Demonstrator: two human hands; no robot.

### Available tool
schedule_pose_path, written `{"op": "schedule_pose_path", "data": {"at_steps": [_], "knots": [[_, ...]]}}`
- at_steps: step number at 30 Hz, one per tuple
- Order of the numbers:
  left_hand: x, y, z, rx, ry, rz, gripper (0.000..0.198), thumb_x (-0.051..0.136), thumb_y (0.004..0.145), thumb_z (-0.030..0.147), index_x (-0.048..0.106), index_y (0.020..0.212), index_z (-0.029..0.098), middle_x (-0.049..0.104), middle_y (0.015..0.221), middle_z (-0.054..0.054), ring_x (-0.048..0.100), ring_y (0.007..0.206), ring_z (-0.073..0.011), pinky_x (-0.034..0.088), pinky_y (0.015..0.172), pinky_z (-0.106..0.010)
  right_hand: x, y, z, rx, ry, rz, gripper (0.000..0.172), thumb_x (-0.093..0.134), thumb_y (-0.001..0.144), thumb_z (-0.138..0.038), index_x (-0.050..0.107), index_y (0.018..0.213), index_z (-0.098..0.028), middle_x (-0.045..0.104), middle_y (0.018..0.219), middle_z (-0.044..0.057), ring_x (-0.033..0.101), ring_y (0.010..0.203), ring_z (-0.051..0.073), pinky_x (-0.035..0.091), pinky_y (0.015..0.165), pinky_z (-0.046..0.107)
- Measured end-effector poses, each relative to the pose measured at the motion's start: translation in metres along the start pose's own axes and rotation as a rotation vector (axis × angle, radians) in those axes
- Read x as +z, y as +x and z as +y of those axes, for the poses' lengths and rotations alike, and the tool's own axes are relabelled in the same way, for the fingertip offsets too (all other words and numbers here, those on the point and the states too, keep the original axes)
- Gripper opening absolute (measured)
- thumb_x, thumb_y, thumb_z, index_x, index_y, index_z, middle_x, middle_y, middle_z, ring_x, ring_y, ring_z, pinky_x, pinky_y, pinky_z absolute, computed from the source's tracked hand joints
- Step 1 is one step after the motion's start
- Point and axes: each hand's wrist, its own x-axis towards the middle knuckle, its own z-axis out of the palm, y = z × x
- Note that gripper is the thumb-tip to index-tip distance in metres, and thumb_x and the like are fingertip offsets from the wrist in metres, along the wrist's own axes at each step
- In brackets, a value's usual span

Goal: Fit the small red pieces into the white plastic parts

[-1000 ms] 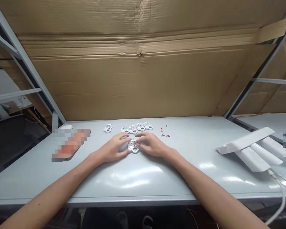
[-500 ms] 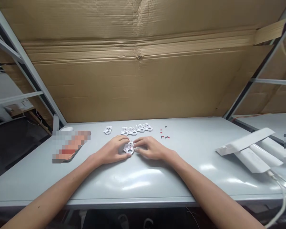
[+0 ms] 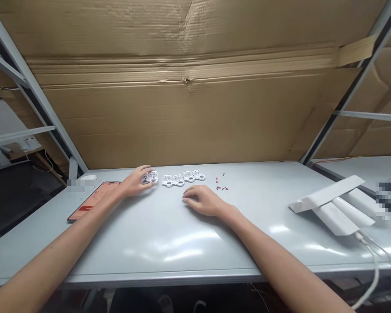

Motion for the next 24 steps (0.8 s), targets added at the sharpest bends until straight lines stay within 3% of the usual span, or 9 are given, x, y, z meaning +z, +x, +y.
{"op": "schedule_pose_path", "data": {"at_steps": [8, 11, 16, 21, 24], "knots": [[0.008, 0.006, -0.002, -0.018, 0.063, -0.165, 0.059, 0.042, 0.088, 0.055, 0.053, 0.131, 0.016, 0.055, 0.136, -0.015, 0.050, 0.127, -0.0315, 0.041, 0.106, -0.040, 0.000, 0.001, 0.005, 0.024, -0.010, 0.002, 0.019, 0.054, 0.091, -0.026, 0.073, 0.089, -0.023, 0.074, 0.097, 0.005, 0.065, 0.090, 0.023, 0.050, 0.082, 0.036], [0.010, 0.003, 0.000, -0.038, 0.084, -0.163, 0.058, 0.041, 0.089, 0.051, 0.049, 0.136, 0.017, 0.052, 0.140, -0.013, 0.046, 0.133, -0.0309, 0.037, 0.110, -0.041, 0.000, 0.001, 0.005, 0.030, -0.017, 0.000, 0.020, 0.053, 0.091, -0.025, 0.072, 0.088, -0.022, 0.074, 0.096, 0.005, 0.065, 0.090, 0.022, 0.050, 0.082, 0.036], [0.017, 0.006, 0.013, -0.030, 0.093, -0.130, 0.071, 0.046, 0.088, 0.055, 0.037, 0.144, 0.013, 0.036, 0.153, -0.017, 0.025, 0.145, -0.0363, 0.023, 0.117, -0.052, -0.001, 0.001, 0.003, 0.037, -0.034, 0.000, 0.020, 0.053, 0.092, -0.026, 0.072, 0.089, -0.021, 0.074, 0.097, 0.006, 0.065, 0.090, 0.022, 0.050, 0.082, 0.036], [0.029, 0.014, 0.039, 0.076, 0.082, -0.083, 0.063, 0.050, 0.089, 0.051, 0.041, 0.142, 0.017, 0.044, 0.149, -0.016, 0.034, 0.142, -0.0332, 0.023, 0.117, -0.053, -0.009, 0.000, 0.010, 0.061, -0.090, 0.047, 0.023, 0.051, 0.092, -0.027, 0.073, 0.095, -0.022, 0.074, 0.104, 0.007, 0.066, 0.097, 0.025, 0.050, 0.088, 0.040], [0.035, 0.015, 0.051, 0.093, 0.069, -0.076, 0.055, 0.048, 0.091, 0.041, 0.044, 0.140, 0.016, 0.046, 0.148, -0.015, 0.033, 0.143, -0.0301, 0.020, 0.118, -0.052, -0.022, -0.003, 0.023, 0.187, -0.169, 0.160, 0.025, 0.051, 0.091, -0.030, 0.072, 0.103, -0.025, 0.071, 0.115, 0.008, 0.063, 0.107, 0.028, 0.047, 0.095, 0.044]]}}
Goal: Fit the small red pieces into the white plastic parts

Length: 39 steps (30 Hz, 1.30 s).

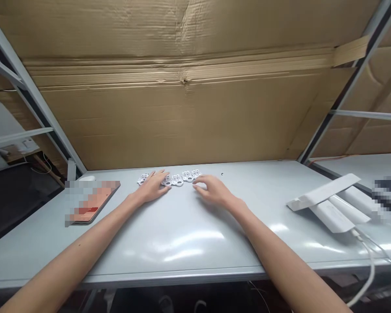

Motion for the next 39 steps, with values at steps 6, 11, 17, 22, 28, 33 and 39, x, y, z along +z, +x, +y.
{"op": "schedule_pose_path", "data": {"at_steps": [6, 11, 17, 22, 28, 33, 39], "knots": [[-0.006, -0.017, 0.016, 0.005, 0.028, 0.007, 0.053, 0.050, 0.090, 0.035, 0.045, 0.139, 0.015, 0.050, 0.145, -0.015, 0.033, 0.143, -0.0296, 0.018, 0.120, -0.051, -0.025, -0.003, 0.039, 0.398, -0.165, 0.083, 0.022, 0.054, 0.086, -0.028, 0.070, 0.098, -0.022, 0.069, 0.115, 0.012, 0.062, 0.108, 0.032, 0.048, 0.088, 0.042], [-0.008, -0.037, 0.032, 0.023, -0.016, 0.020, 0.054, 0.053, 0.090, 0.034, 0.047, 0.139, 0.013, 0.050, 0.144, -0.016, 0.035, 0.142, -0.0307, 0.018, 0.121, -0.050, -0.034, -0.009, 0.054, 0.464, -0.190, -0.045, 0.013, 0.060, 0.079, -0.029, 0.070, 0.084, -0.023, 0.069, 0.114, 0.010, 0.060, 0.108, 0.031, 0.048, 0.085, 0.040], [-0.010, -0.045, 0.037, 0.055, -0.047, -0.004, 0.056, 0.056, 0.091, 0.038, 0.045, 0.141, 0.015, 0.050, 0.144, -0.016, 0.040, 0.139, -0.0305, 0.023, 0.119, -0.051, -0.031, -0.009, 0.059, 0.397, -0.173, -0.092, 0.011, 0.062, 0.076, -0.025, 0.071, 0.083, -0.024, 0.069, 0.114, 0.007, 0.061, 0.107, 0.029, 0.046, 0.089, 0.039], [-0.016, -0.048, 0.038, 0.117, -0.082, 0.012, 0.053, 0.062, 0.087, 0.039, 0.053, 0.135, 0.018, 0.057, 0.134, -0.015, 0.047, 0.131, -0.0311, 0.037, 0.110, -0.045, -0.028, -0.010, 0.059, 0.397, -0.175, -0.068, 0.008, 0.061, 0.076, -0.029, 0.068, 0.077, -0.024, 0.070, 0.110, 0.008, 0.063, 0.102, 0.030, 0.049, 0.082, 0.038], [-0.018, -0.050, 0.044, 0.173, -0.140, 0.018, 0.050, 0.064, 0.087, 0.038, 0.054, 0.133, 0.022, 0.060, 0.128, -0.012, 0.051, 0.125, -0.0295, 0.042, 0.105, -0.044, -0.027, -0.005, 0.037, 0.365, 0.031, 0.085, 0.018, 0.058, 0.082, -0.038, 0.068, 0.085, -0.024, 0.071, 0.103, 0.007, 0.065, 0.094, 0.027, 0.050, 0.080, 0.038], [-0.021, -0.049, 0.040, 0.196, -0.114, 0.001, 0.055, 0.069, 0.085, 0.046, 0.055, 0.132, 0.021, 0.058, 0.130, -0.013, 0.050, 0.125, -0.0311, 0.041, 0.105, -0.045, -0.013, 0.003, 0.002, 0.269, 0.481, 0.078, 0.027, 0.062, 0.083, -0.046, 0.067, 0.090, -0.021, 0.071, 0.090, 0.007, 0.066, 0.089, 0.023, 0.052, 0.082, 0.037], [-0.025, -0.050, 0.033, 0.201, -0.109, -0.004, 0.042, 0.066, 0.085, 0.050, 0.064, 0.114, 0.020, 0.059, 0.125, -0.013, 0.054, 0.118, -0.0307, 0.044, 0.101, -0.044, 0.015, 0.004, -0.013, 0.436, 1.005, -0.003, 0.026, 0.069, 0.083, -0.036, 0.067, 0.106, -0.023, 0.072, 0.103, 0.007, 0.068, 0.103, 0.021, 0.054, 0.094, 0.036]]}}
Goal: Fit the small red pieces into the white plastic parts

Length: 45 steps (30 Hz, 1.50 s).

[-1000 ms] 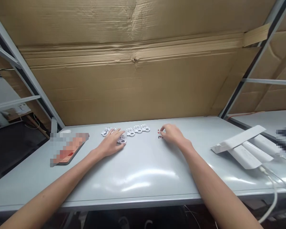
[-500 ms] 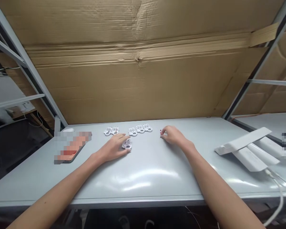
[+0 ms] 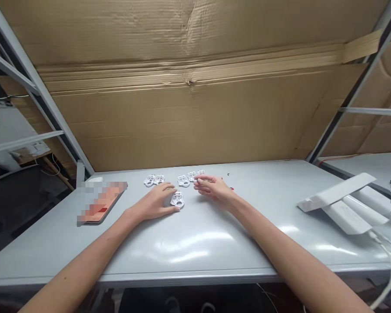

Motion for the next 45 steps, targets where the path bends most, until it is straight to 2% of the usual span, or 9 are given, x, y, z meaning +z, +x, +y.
{"op": "schedule_pose_path", "data": {"at_steps": [4, 10, 15, 21, 26, 32, 38, 42, 45], "knots": [[0.002, -0.001, -0.001, 0.013, -0.010, 0.006, 0.039, 0.062, 0.088, 0.050, 0.063, 0.114, 0.021, 0.060, 0.120, -0.011, 0.055, 0.115, -0.0289, 0.044, 0.099, -0.041, -0.002, 0.005, 0.007, 0.094, 0.132, 0.011, 0.014, 0.068, 0.083, -0.030, 0.068, 0.096, -0.024, 0.072, 0.110, 0.008, 0.065, 0.112, 0.023, 0.054, 0.100, 0.038], [0.002, 0.000, 0.001, 0.017, -0.009, 0.011, 0.039, 0.062, 0.088, 0.049, 0.064, 0.114, 0.020, 0.061, 0.117, -0.011, 0.055, 0.112, -0.0291, 0.045, 0.097, -0.041, -0.012, 0.006, -0.004, 0.121, 0.188, 0.105, 0.009, 0.064, 0.084, -0.026, 0.068, 0.091, -0.023, 0.071, 0.112, 0.011, 0.060, 0.121, 0.025, 0.052, 0.105, 0.039], [0.001, 0.000, 0.003, 0.012, -0.006, -0.003, 0.040, 0.060, 0.090, 0.051, 0.063, 0.115, 0.020, 0.061, 0.118, -0.011, 0.055, 0.115, -0.0294, 0.044, 0.098, -0.041, -0.010, 0.002, -0.011, 0.203, 0.353, 0.245, 0.006, 0.066, 0.085, -0.027, 0.069, 0.087, -0.022, 0.072, 0.111, 0.009, 0.061, 0.120, 0.022, 0.052, 0.104, 0.032], [0.003, 0.000, 0.003, -0.010, 0.011, -0.003, 0.039, 0.060, 0.090, 0.051, 0.063, 0.115, 0.020, 0.060, 0.119, -0.011, 0.055, 0.113, -0.0287, 0.046, 0.097, -0.040, -0.004, -0.001, -0.013, 0.205, 0.284, 0.259, 0.007, 0.074, 0.079, -0.026, 0.071, 0.084, -0.024, 0.072, 0.112, 0.008, 0.061, 0.120, 0.022, 0.053, 0.102, 0.031], [0.002, -0.001, 0.002, -0.029, 0.026, -0.025, 0.044, 0.061, 0.089, 0.051, 0.061, 0.120, 0.019, 0.059, 0.123, -0.013, 0.053, 0.117, -0.0301, 0.044, 0.099, -0.042, -0.005, -0.001, -0.010, 0.183, 0.251, 0.200, 0.008, 0.074, 0.081, -0.029, 0.075, 0.087, -0.024, 0.071, 0.113, 0.006, 0.064, 0.112, 0.020, 0.055, 0.097, 0.027], [0.001, -0.003, -0.003, -0.057, 0.048, -0.049, 0.045, 0.060, 0.089, 0.053, 0.061, 0.120, 0.020, 0.053, 0.137, -0.014, 0.046, 0.130, -0.0333, 0.039, 0.106, -0.045, -0.010, 0.000, -0.006, 0.132, 0.123, 0.090, 0.031, 0.082, 0.073, -0.041, 0.076, 0.099, -0.026, 0.065, 0.126, 0.005, 0.063, 0.107, 0.020, 0.057, 0.086, 0.025], [0.004, 0.000, 0.005, 0.026, 0.007, 0.013, 0.031, 0.057, 0.093, 0.047, 0.064, 0.107, 0.020, 0.062, 0.121, -0.012, 0.055, 0.117, -0.0296, 0.044, 0.100, -0.042, -0.009, -0.005, -0.009, 0.028, -0.041, 0.023, 0.028, 0.082, 0.071, -0.041, 0.076, 0.090, -0.021, 0.072, 0.103, 0.008, 0.065, 0.104, 0.024, 0.052, 0.097, 0.038], [0.005, 0.001, 0.009, 0.066, -0.007, 0.023, 0.031, 0.061, 0.091, 0.046, 0.064, 0.108, 0.019, 0.061, 0.125, -0.013, 0.053, 0.120, -0.0302, 0.043, 0.101, -0.043, 0.000, -0.006, -0.005, -0.009, -0.182, -0.020, 0.027, 0.080, 0.071, -0.042, 0.077, 0.085, -0.019, 0.074, 0.096, 0.008, 0.068, 0.095, 0.024, 0.053, 0.093, 0.040], [0.005, 0.001, 0.006, 0.077, 0.008, 0.033, 0.033, 0.063, 0.090, 0.046, 0.064, 0.111, 0.020, 0.060, 0.127, -0.013, 0.054, 0.120, -0.0302, 0.044, 0.101, -0.043, 0.006, -0.005, 0.000, -0.093, -0.303, -0.063, 0.029, 0.074, 0.076, -0.046, 0.078, 0.089, -0.020, 0.074, 0.100, 0.009, 0.068, 0.097, 0.026, 0.054, 0.090, 0.042]]}}
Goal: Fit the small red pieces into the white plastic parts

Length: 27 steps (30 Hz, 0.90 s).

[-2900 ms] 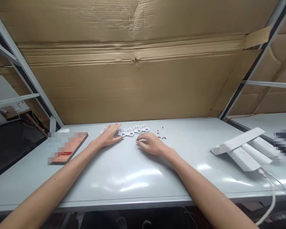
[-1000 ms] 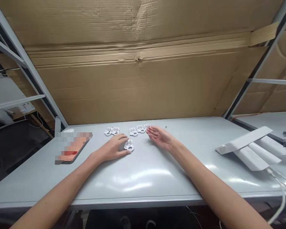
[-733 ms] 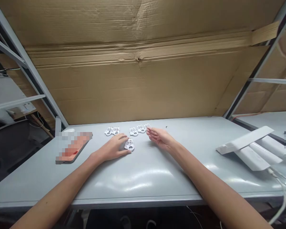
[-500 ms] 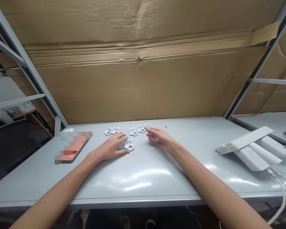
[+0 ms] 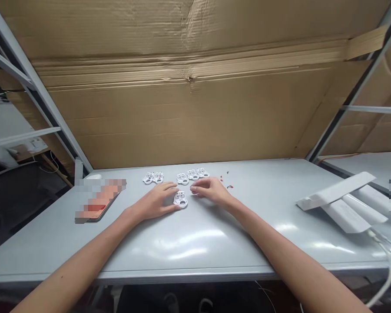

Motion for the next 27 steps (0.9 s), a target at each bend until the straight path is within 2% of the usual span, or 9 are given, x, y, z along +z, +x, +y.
{"op": "schedule_pose_path", "data": {"at_steps": [4, 8, 15, 21, 27], "knots": [[0.000, -0.001, -0.003, 0.017, 0.000, 0.013, 0.032, 0.061, 0.092, 0.045, 0.065, 0.111, 0.021, 0.061, 0.123, -0.012, 0.057, 0.114, -0.0289, 0.047, 0.097, -0.041, 0.007, 0.002, 0.006, -0.191, -0.220, -0.058, 0.027, 0.062, 0.087, -0.043, 0.078, 0.093, -0.022, 0.074, 0.107, 0.008, 0.065, 0.105, 0.028, 0.050, 0.094, 0.044], [0.004, 0.001, -0.001, 0.018, -0.019, 0.027, 0.031, 0.061, 0.092, 0.044, 0.066, 0.111, 0.020, 0.062, 0.123, -0.013, 0.058, 0.114, -0.0287, 0.047, 0.096, -0.041, 0.012, 0.003, 0.013, -0.310, -0.324, -0.040, 0.022, 0.061, 0.088, -0.036, 0.078, 0.092, -0.023, 0.071, 0.111, 0.008, 0.065, 0.104, 0.026, 0.050, 0.091, 0.041], [0.007, 0.001, -0.002, 0.041, -0.014, 0.033, 0.033, 0.061, 0.092, 0.043, 0.065, 0.114, 0.019, 0.063, 0.121, -0.013, 0.058, 0.112, -0.0289, 0.047, 0.096, -0.041, 0.014, 0.004, 0.021, -0.321, -0.410, -0.052, 0.016, 0.064, 0.086, -0.030, 0.078, 0.090, -0.027, 0.068, 0.116, 0.006, 0.064, 0.105, 0.025, 0.048, 0.095, 0.040], [0.008, 0.000, -0.008, 0.053, -0.022, 0.029, 0.029, 0.064, 0.090, 0.040, 0.066, 0.111, 0.021, 0.061, 0.123, -0.012, 0.059, 0.112, -0.0285, 0.048, 0.094, -0.040, 0.015, 0.004, 0.021, -0.328, -0.477, -0.039, 0.015, 0.063, 0.085, -0.028, 0.078, 0.088, -0.027, 0.069, 0.114, 0.005, 0.065, 0.103, 0.024, 0.049, 0.092, 0.039], [0.007, 0.000, -0.005, 0.039, -0.017, 0.035, 0.031, 0.062, 0.091, 0.042, 0.066, 0.113, 0.022, 0.062, 0.123, -0.012, 0.059, 0.111, -0.0278, 0.049, 0.094, -0.040, 0.016, 0.002, 0.018, -0.361, -0.544, -0.041, 0.017, 0.061, 0.087, -0.023, 0.078, 0.089, -0.025, 0.070, 0.112, 0.006, 0.066, 0.101, 0.024, 0.050, 0.091, 0.038]]}}
